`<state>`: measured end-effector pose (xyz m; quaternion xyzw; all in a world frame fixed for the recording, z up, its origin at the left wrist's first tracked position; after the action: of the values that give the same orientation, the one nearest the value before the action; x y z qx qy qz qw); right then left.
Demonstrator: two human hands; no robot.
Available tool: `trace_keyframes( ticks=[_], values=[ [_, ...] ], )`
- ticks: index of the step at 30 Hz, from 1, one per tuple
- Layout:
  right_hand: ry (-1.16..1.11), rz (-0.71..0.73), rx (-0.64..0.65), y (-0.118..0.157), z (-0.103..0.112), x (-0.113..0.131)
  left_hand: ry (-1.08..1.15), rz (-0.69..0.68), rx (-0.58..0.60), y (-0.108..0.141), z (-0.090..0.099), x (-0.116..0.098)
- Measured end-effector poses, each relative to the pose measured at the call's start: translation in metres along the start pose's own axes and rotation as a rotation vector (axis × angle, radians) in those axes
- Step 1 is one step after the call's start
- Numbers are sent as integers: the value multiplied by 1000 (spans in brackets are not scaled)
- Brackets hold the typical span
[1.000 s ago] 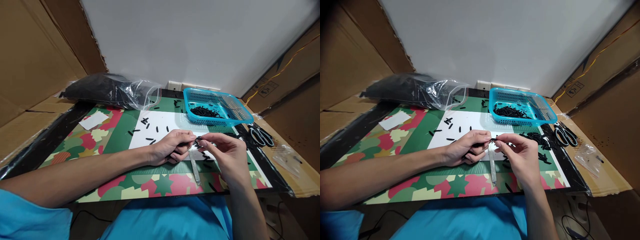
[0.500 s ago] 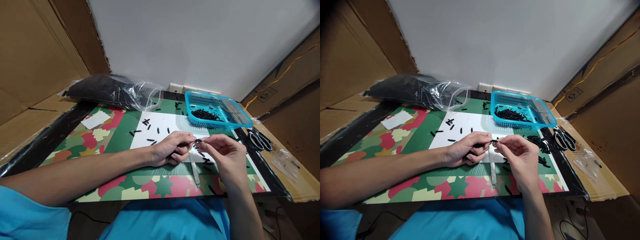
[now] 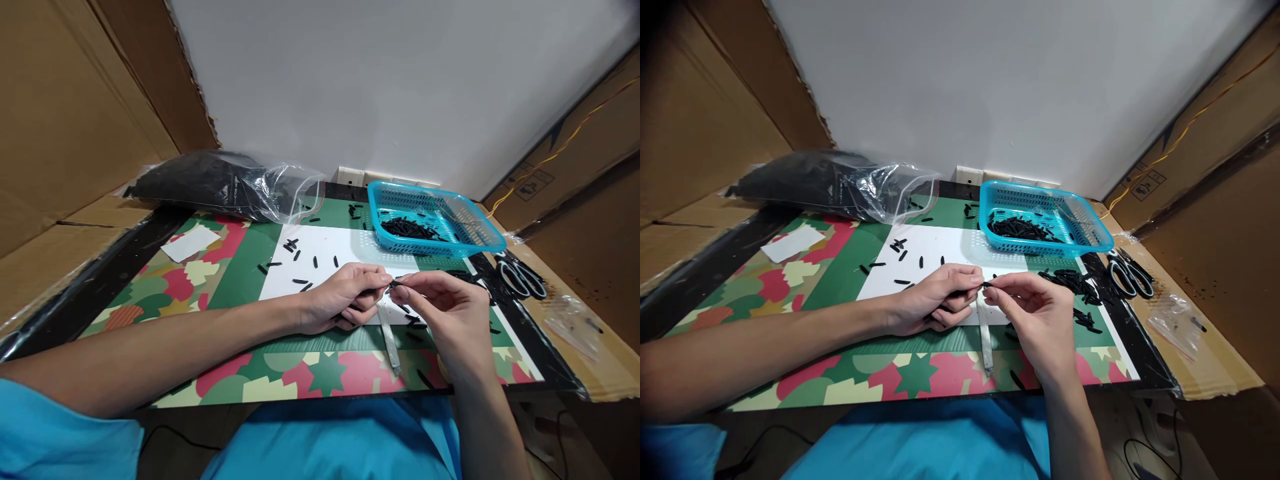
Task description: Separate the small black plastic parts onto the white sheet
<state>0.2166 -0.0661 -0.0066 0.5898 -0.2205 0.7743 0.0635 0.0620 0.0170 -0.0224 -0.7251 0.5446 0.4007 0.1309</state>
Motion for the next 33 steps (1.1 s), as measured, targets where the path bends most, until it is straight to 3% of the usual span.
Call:
trace_keyframes(
  ticks=[33],
  values=[
    [-91,21,-3,-2,-1,1,10,3,73,0,5,0]
  ],
)
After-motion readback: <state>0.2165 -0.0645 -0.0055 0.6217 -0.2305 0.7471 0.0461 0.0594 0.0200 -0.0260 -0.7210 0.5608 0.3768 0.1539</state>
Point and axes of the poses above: each hand's wrist, its own y-axis away from the middle knuckle, its own z-axis out of the back of the hand, x = y × z, the point moved 4 cm from there along -y, towards the middle knuckle, and after that the axes turned 14 degrees about y, right-handed, at the moved point
